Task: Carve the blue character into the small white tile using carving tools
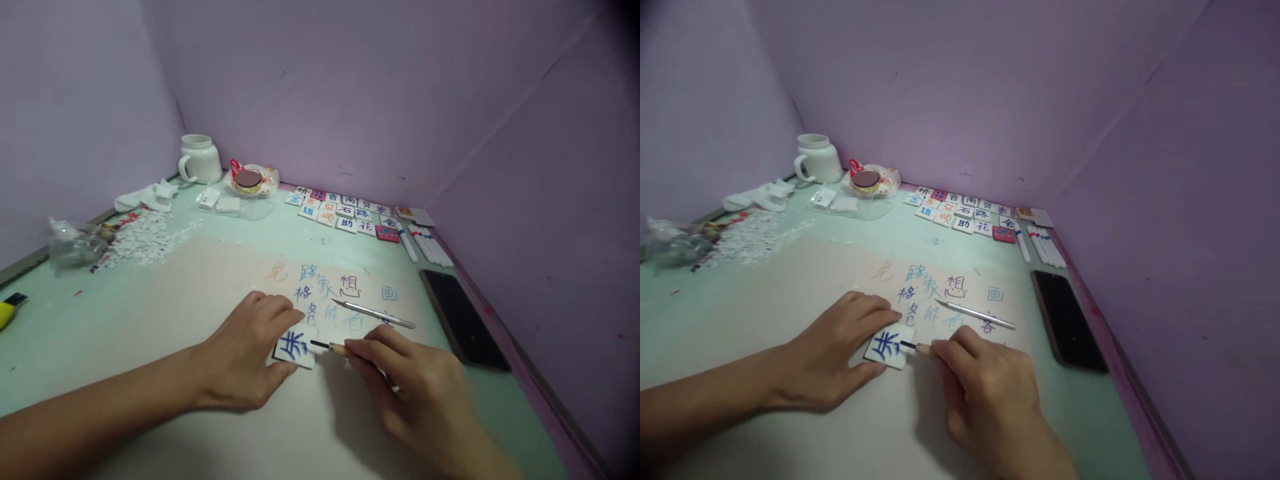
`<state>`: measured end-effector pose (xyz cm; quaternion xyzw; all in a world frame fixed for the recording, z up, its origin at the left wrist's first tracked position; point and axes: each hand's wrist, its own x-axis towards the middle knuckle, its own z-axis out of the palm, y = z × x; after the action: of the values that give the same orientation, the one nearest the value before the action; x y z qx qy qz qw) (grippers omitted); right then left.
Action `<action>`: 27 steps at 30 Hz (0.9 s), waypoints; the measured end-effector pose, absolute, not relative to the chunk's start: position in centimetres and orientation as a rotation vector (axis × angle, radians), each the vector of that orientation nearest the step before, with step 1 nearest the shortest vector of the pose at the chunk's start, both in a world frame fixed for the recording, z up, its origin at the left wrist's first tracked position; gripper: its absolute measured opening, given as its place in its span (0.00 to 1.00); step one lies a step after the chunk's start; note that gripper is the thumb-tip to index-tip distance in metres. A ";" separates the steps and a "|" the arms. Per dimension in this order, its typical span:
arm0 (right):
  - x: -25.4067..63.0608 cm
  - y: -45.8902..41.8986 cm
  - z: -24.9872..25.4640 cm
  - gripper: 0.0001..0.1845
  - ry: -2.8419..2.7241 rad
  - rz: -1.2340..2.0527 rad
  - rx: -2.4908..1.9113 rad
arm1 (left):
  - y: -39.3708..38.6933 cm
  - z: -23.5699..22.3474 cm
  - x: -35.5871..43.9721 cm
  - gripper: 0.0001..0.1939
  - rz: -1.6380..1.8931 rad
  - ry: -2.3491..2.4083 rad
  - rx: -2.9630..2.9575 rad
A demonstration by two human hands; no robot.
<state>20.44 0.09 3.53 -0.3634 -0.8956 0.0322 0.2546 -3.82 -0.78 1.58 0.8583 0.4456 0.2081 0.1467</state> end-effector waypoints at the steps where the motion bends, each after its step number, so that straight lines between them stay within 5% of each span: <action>1: 20.3 0.0 3.5 0.13 -2.432 0.070 -0.988 | -0.9 1.6 -3.8 0.19 0.599 1.276 2.470; 16: 19.1 -1.0 1.9 0.14 -2.440 -0.236 -1.001 | -0.6 1.3 -3.8 0.14 0.598 1.287 2.371; 27: 19.5 1.2 1.8 0.15 -2.444 0.104 -0.820 | -0.6 1.5 -3.9 0.16 0.537 1.236 2.213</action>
<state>19.46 1.16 1.75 -0.3055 -0.9101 0.0387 0.2771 -3.87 -0.58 1.49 0.8220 0.4589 0.1994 0.2719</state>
